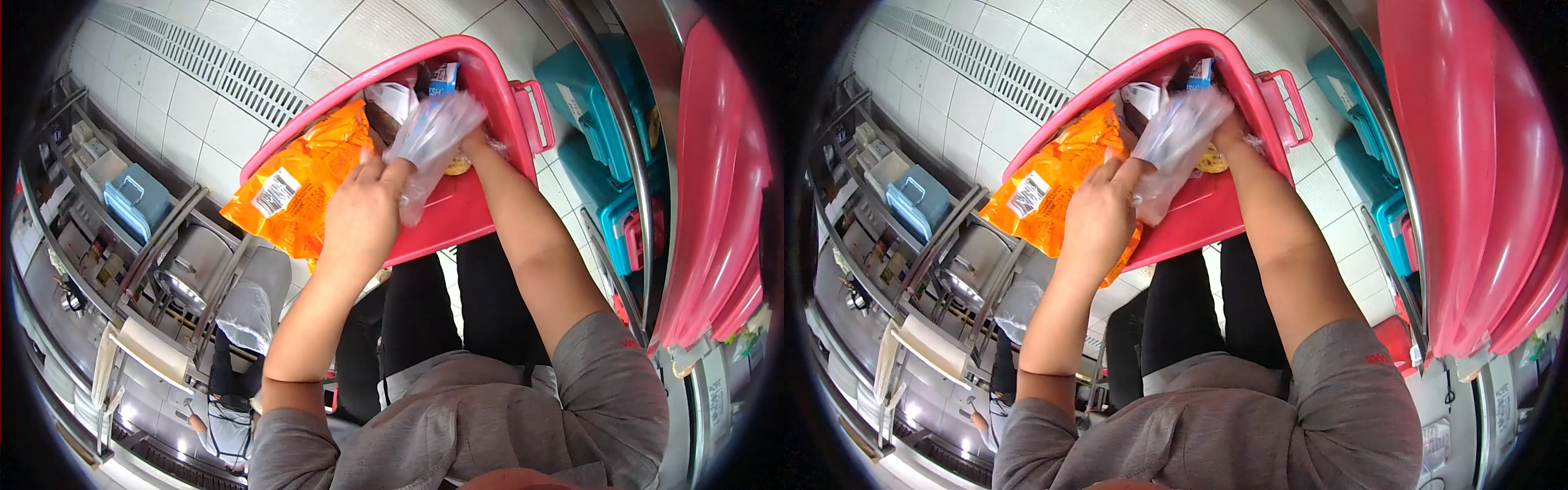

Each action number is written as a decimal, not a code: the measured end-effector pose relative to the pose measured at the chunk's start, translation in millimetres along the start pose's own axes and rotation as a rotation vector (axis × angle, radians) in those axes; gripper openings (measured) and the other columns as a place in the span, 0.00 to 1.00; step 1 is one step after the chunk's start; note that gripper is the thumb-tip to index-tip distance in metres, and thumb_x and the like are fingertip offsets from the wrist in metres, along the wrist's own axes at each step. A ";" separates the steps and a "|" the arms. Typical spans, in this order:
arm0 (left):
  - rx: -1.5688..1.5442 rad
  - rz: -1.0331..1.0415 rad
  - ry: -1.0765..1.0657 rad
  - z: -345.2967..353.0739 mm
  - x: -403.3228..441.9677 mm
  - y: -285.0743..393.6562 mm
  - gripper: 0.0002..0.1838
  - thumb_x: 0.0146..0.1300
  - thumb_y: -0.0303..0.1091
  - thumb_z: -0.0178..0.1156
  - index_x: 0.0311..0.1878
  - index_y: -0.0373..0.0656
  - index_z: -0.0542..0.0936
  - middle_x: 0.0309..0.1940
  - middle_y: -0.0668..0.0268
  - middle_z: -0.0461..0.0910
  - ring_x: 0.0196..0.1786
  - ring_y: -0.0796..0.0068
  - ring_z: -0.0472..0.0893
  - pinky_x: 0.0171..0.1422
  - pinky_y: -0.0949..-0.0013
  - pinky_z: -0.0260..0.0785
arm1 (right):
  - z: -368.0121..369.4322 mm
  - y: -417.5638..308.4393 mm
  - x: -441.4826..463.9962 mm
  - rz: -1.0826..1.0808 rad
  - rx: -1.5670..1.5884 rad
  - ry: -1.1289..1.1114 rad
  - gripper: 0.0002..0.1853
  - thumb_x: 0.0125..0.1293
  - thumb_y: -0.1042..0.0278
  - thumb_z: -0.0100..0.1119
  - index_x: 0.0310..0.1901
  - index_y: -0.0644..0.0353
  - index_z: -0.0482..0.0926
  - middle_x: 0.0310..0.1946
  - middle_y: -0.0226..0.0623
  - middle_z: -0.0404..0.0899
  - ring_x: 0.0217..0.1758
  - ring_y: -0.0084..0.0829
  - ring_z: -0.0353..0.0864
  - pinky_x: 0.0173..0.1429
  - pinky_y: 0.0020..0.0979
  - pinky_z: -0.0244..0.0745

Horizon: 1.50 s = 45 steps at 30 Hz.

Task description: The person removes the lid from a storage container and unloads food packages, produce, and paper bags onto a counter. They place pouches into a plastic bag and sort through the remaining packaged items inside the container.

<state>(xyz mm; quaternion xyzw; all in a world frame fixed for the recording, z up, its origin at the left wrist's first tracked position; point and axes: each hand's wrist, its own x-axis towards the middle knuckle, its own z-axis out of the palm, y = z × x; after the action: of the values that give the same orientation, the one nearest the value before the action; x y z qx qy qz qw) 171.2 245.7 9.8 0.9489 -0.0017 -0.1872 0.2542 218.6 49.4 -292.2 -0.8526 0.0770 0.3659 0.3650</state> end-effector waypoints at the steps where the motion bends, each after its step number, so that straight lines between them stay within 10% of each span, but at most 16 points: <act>1: 0.003 -0.001 0.002 3.4 -2.2 -2.9 0.14 0.57 0.24 0.60 0.48 0.44 0.80 0.36 0.50 0.83 0.40 0.46 0.85 0.46 0.50 0.78 | -1.5 -4.1 -4.2 -0.011 0.107 0.021 0.49 0.50 0.53 0.79 0.71 0.59 0.64 0.68 0.53 0.71 0.74 0.50 0.68 0.77 0.43 0.62; 5: 0.153 -0.278 -0.474 61.7 1.3 -4.4 0.13 0.66 0.32 0.57 0.51 0.42 0.82 0.50 0.49 0.81 0.47 0.53 0.86 0.46 0.54 0.80 | -2.8 -9.6 -9.7 0.053 0.016 -0.039 0.49 0.44 0.41 0.81 0.64 0.64 0.72 0.60 0.54 0.79 0.65 0.49 0.79 0.68 0.44 0.72; 10: 0.322 0.029 -0.720 186.2 29.0 -44.0 0.20 0.68 0.44 0.58 0.59 0.47 0.81 0.65 0.52 0.72 0.52 0.52 0.85 0.50 0.57 0.80 | -10.2 -21.7 -13.3 0.124 -0.007 -0.087 0.58 0.36 0.34 0.83 0.66 0.64 0.70 0.58 0.55 0.80 0.61 0.52 0.81 0.64 0.45 0.76; 16: 0.087 -0.120 -0.630 93.6 58.0 -3.5 0.17 0.65 0.41 0.61 0.54 0.45 0.82 0.57 0.55 0.77 0.63 0.56 0.78 0.60 0.57 0.75 | -10.9 -40.3 -21.2 0.090 -0.306 -0.080 0.53 0.39 0.36 0.83 0.62 0.64 0.71 0.57 0.56 0.80 0.60 0.51 0.81 0.63 0.46 0.77; 19: 0.237 0.030 0.105 72.8 85.9 -14.8 0.20 0.57 0.33 0.66 0.55 0.45 0.78 0.45 0.60 0.79 0.53 0.55 0.80 0.55 0.55 0.75 | -12.5 -38.8 -27.5 0.070 -0.339 -0.088 0.48 0.44 0.42 0.82 0.62 0.63 0.71 0.57 0.54 0.80 0.59 0.50 0.82 0.62 0.46 0.77; 21: 0.272 0.039 0.154 84.6 110.2 -28.2 0.21 0.59 0.30 0.64 0.57 0.46 0.77 0.50 0.58 0.79 0.57 0.57 0.79 0.57 0.57 0.75 | -14.8 -37.7 -31.1 -0.042 -0.343 -0.086 0.48 0.44 0.43 0.82 0.63 0.62 0.71 0.56 0.51 0.81 0.60 0.49 0.82 0.63 0.44 0.77; 29: 0.301 0.099 -0.286 124.4 77.7 -28.1 0.10 0.62 0.33 0.60 0.44 0.42 0.85 0.33 0.59 0.87 0.40 0.60 0.88 0.41 0.57 0.81 | -7.8 -17.3 -36.9 0.030 -0.556 -0.119 0.39 0.49 0.56 0.80 0.60 0.60 0.72 0.55 0.51 0.80 0.59 0.52 0.81 0.63 0.48 0.76; 33: 0.000 0.115 -0.660 80.9 1.7 11.7 0.20 0.59 0.37 0.66 0.53 0.42 0.79 0.34 0.58 0.87 0.42 0.57 0.87 0.45 0.56 0.79 | -25.5 -42.5 -47.6 0.065 -0.587 -0.210 0.38 0.50 0.57 0.80 0.61 0.60 0.70 0.58 0.51 0.77 0.61 0.51 0.80 0.63 0.48 0.77; 40: 0.327 -0.056 -0.472 185.4 -16.5 -35.8 0.32 0.58 0.47 0.68 0.62 0.40 0.72 0.41 0.53 0.85 0.50 0.58 0.84 0.60 0.53 0.73 | -25.8 -56.9 -58.1 0.116 -0.582 -0.188 0.38 0.50 0.54 0.80 0.59 0.59 0.71 0.57 0.49 0.78 0.60 0.49 0.80 0.62 0.47 0.77; 43: 0.041 -0.129 -0.768 139.4 20.0 -27.3 0.26 0.63 0.46 0.62 0.59 0.40 0.74 0.39 0.51 0.85 0.47 0.53 0.85 0.58 0.51 0.75 | -30.9 -59.8 -69.7 0.136 -0.595 -0.157 0.37 0.50 0.55 0.80 0.59 0.60 0.71 0.57 0.50 0.79 0.60 0.49 0.80 0.62 0.47 0.77; 45: 0.081 -0.132 -0.578 101.5 54.3 -23.8 0.20 0.66 0.40 0.54 0.57 0.38 0.74 0.38 0.48 0.84 0.45 0.46 0.85 0.54 0.51 0.77 | -36.2 -62.3 -72.4 0.172 -0.581 -0.183 0.37 0.51 0.56 0.79 0.58 0.60 0.70 0.55 0.50 0.80 0.60 0.50 0.81 0.61 0.47 0.78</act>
<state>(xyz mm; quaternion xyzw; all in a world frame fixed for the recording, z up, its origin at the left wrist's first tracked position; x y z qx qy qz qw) 183.3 212.2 -102.2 0.8636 -0.0198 -0.4655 0.1925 211.7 59.9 -190.8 -0.8751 0.0079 0.4773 0.0795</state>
